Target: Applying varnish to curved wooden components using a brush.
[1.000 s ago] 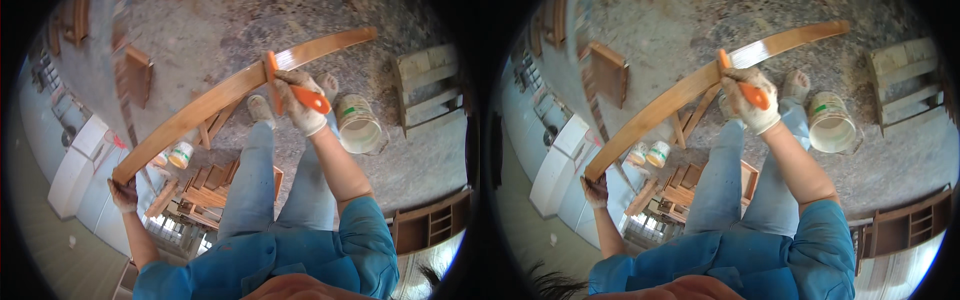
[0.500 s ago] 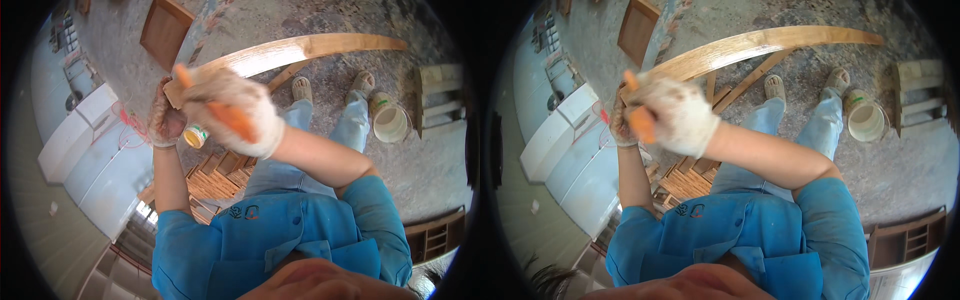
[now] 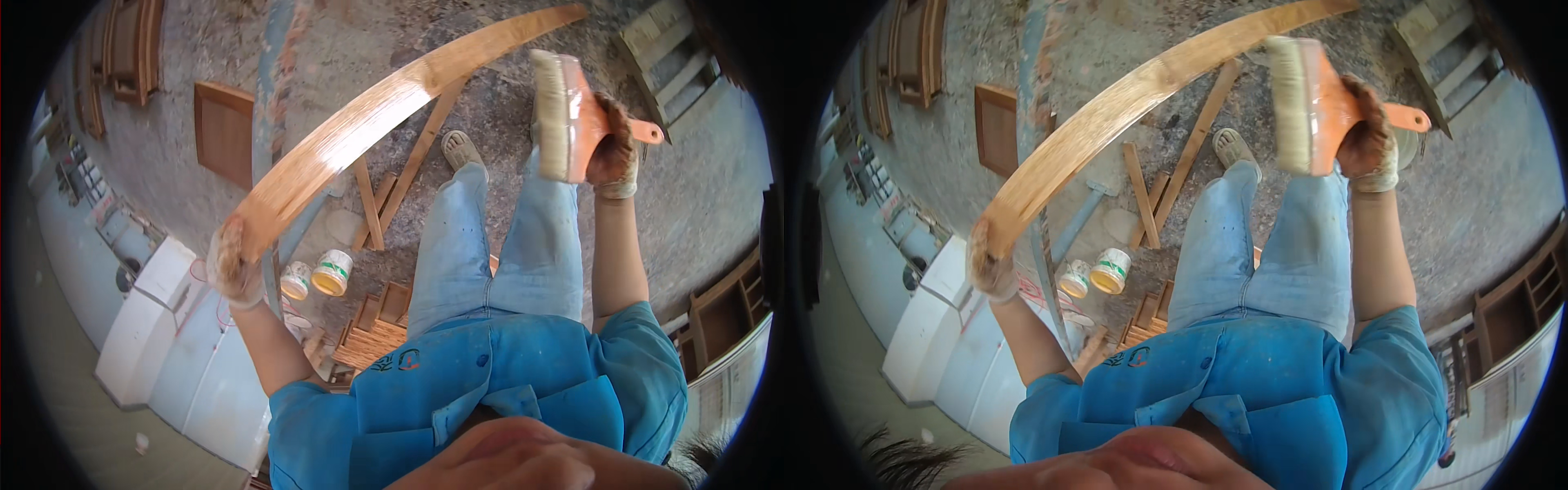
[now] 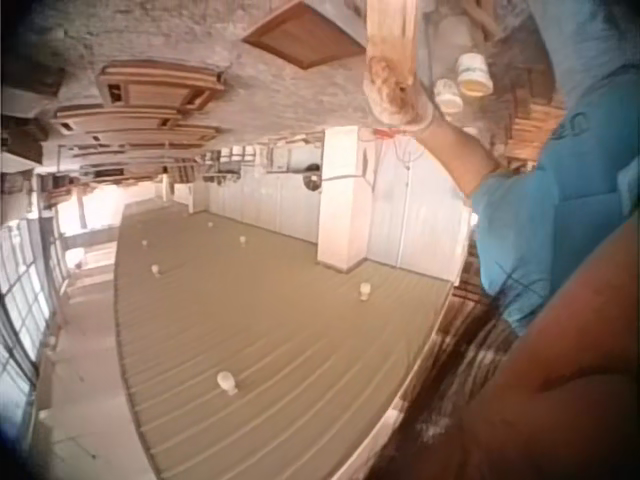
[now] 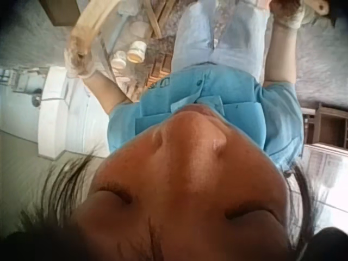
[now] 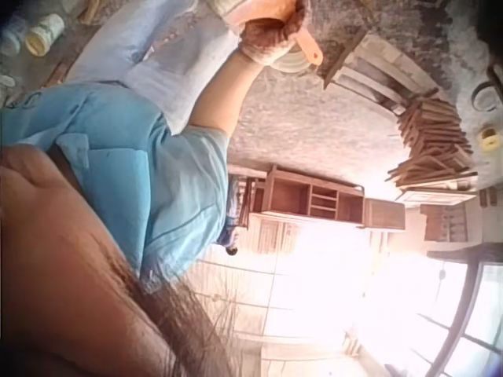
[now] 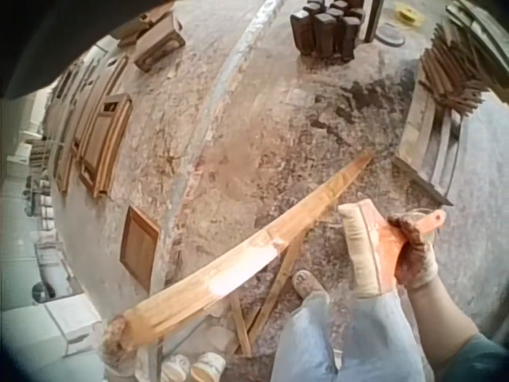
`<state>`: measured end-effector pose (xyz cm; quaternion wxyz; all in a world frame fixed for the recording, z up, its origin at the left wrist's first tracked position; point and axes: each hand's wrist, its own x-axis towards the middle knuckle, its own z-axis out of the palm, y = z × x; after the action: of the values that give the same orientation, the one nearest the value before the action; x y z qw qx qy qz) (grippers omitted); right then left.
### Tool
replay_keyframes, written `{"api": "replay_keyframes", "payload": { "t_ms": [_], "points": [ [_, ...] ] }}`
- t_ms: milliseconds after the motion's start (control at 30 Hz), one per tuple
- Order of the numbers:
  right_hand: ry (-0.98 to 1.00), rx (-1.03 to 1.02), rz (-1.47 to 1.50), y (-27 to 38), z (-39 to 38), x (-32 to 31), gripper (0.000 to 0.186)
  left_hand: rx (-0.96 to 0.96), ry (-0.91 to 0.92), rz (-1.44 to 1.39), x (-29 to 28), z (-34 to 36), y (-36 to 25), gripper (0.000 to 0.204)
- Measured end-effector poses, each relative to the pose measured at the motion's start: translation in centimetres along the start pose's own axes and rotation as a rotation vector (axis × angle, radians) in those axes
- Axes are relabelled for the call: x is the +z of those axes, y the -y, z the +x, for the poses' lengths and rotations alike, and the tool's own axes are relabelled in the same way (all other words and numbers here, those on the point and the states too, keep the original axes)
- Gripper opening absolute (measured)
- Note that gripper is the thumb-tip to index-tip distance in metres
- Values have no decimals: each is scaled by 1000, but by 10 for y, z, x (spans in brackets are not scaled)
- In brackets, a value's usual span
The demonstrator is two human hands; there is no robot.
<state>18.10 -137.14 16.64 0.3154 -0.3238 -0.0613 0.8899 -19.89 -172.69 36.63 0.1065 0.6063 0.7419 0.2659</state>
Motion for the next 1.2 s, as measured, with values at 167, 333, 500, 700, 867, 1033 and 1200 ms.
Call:
{"api": "replay_keyframes", "payload": {
  "t_ms": [167,333,500,700,867,1033,1200],
  "points": [
    [-55,-98,73,28,2,-45,26,33,-86,53,-9,47,-19,31],
    [-32,-236,151,30,22,-58,23,-131,-14,302,-2,104,-66,31],
    [74,-106,215,18,50,-27,26,-619,-257,-355,11,57,-64,33],
    [118,-92,-92,-18,67,46,36,-1290,-309,-465,4,33,-88,28],
    [112,70,-355,-117,26,144,41,-1570,-428,-475,1,6,-83,31],
    [413,-2,-637,-204,-2,188,31,-1514,-519,-687,10,-11,-72,30],
    [234,17,-896,-170,89,113,29,-1547,-520,-672,15,-36,-53,31]
  ]
}}
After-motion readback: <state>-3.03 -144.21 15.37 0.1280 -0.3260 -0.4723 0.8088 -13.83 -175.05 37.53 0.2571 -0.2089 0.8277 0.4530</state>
